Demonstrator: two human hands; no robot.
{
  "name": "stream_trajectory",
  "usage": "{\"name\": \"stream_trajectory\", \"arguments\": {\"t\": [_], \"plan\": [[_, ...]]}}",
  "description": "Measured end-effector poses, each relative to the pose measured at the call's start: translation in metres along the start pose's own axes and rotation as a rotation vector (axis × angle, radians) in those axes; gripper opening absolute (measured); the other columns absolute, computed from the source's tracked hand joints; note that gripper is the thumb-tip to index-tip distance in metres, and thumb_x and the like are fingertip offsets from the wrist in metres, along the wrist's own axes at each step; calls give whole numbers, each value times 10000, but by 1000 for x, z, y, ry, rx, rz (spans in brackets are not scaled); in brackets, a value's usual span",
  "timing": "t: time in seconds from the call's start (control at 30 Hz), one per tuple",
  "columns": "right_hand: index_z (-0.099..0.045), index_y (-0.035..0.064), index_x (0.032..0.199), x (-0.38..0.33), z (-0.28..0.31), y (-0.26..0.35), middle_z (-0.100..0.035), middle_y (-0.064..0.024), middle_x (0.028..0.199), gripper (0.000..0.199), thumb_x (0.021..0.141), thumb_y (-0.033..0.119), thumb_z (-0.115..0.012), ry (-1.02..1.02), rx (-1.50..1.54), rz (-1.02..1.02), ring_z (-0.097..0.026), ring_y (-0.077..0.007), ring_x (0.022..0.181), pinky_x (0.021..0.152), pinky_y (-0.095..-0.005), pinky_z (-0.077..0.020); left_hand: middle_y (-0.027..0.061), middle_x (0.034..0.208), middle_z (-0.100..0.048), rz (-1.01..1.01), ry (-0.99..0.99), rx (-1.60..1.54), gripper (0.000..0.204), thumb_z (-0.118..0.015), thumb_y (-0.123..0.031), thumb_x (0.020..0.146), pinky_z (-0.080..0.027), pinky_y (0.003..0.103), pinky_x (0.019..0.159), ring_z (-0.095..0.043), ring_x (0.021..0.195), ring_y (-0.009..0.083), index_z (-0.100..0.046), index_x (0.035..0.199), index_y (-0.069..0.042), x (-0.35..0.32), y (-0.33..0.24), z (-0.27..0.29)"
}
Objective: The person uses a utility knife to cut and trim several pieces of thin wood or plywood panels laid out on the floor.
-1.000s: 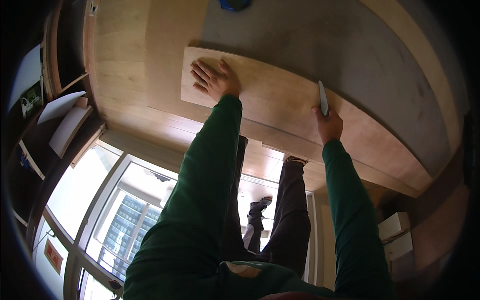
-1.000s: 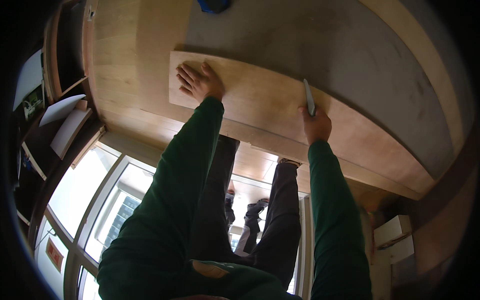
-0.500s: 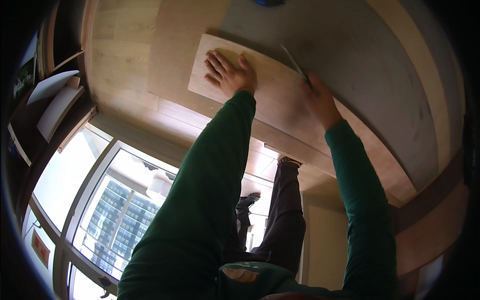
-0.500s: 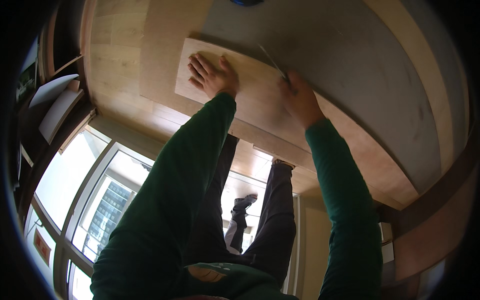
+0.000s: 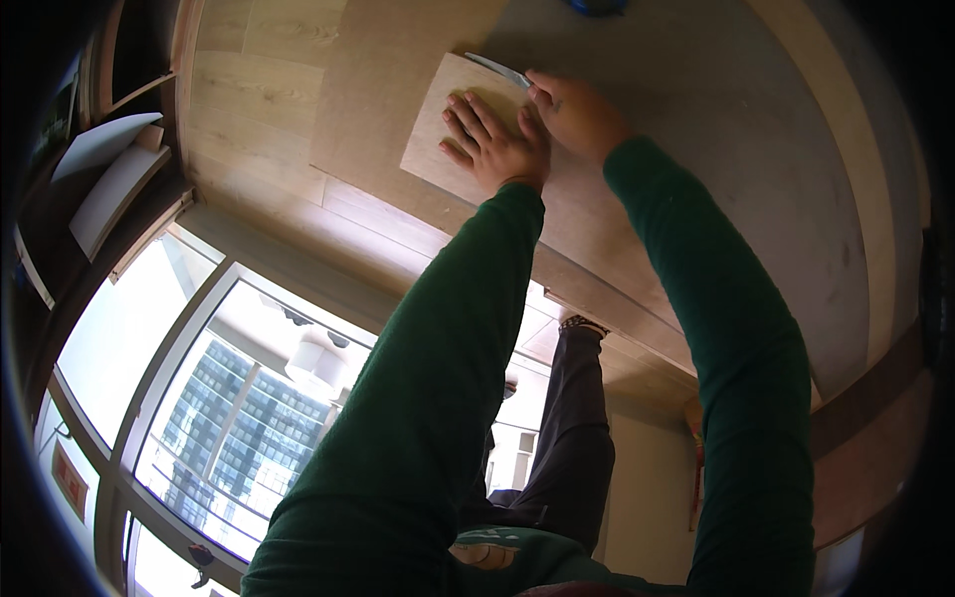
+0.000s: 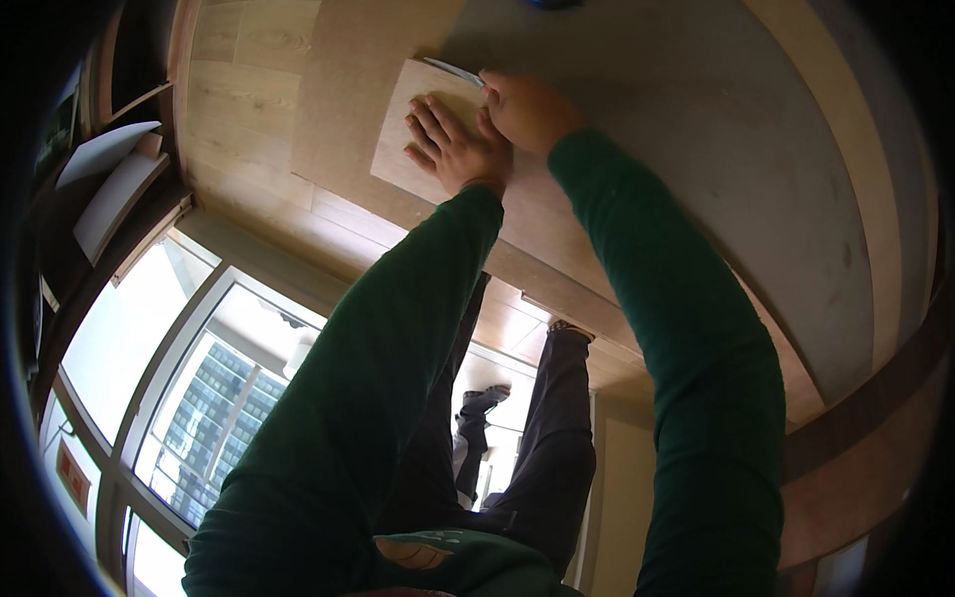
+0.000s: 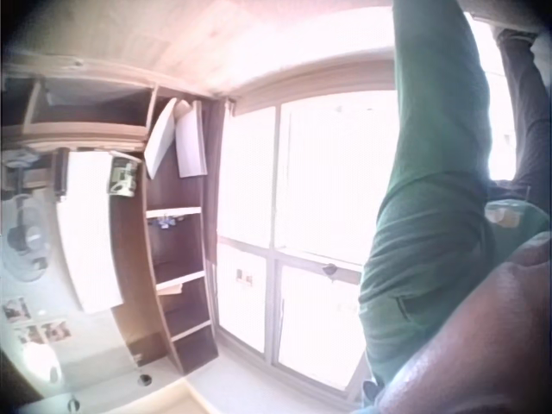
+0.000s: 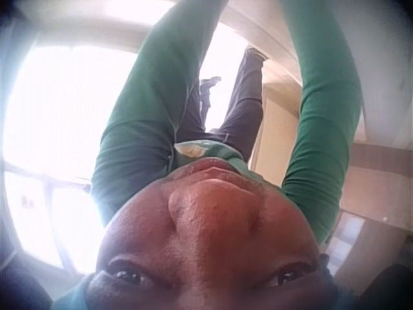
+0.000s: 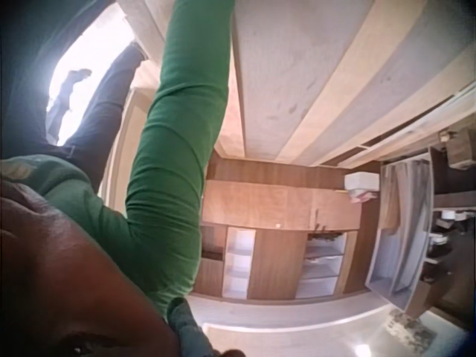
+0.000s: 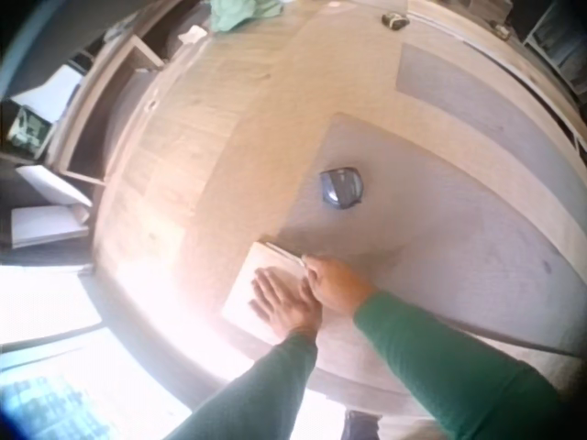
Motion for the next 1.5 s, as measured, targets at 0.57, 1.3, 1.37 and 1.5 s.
{"name": "stream_trajectory", "arguments": {"t": [0.57,1.3,1.37,1.5], "plan": [[-630,75,1301,7,8,9,-681,-193,1188,345,1000,212,-532,79,-162,98,-652,-373,1070,931,-417,-520,157,1664,-169,-44,-20,-8,824,-466,-518,951,-34,599,1206,-113,1542,351,-226,1573,-33,0,0,0],[-612,-14,1221,-1,3,12,-637,-214,1140,284,977,112,-539,15,-141,194,-626,-402,1017,873,-445,-514,147,1673,-141,-4,43,-34,834,-443,-536,952,-11,603,1210,-80,1552,331,-211,1581,-39,0,5,-4],[-611,-9,1233,7,-2,14,-637,-208,1137,292,975,108,-537,18,-176,175,-625,-402,1009,867,-445,-517,141,1670,-157,-12,17,-19,825,-474,-516,947,-19,590,1212,-98,1548,327,-221,1581,-53,1,5,-3],[-612,-5,1243,6,-1,13,-638,-204,1136,305,969,106,-539,-10,-164,210,-628,-397,1005,861,-440,-522,140,1668,-167,-13,0,-7,815,-491,-501,945,-24,585,1212,-113,1546,326,-230,1579,-59,0,6,-3]]}}
Point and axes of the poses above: each hand's wrist, its own x-axis towards the middle knuckle, its own z-axis out of the back of the hand, y = z × x, the point moved 7 cm from there along x, towards the middle knuckle
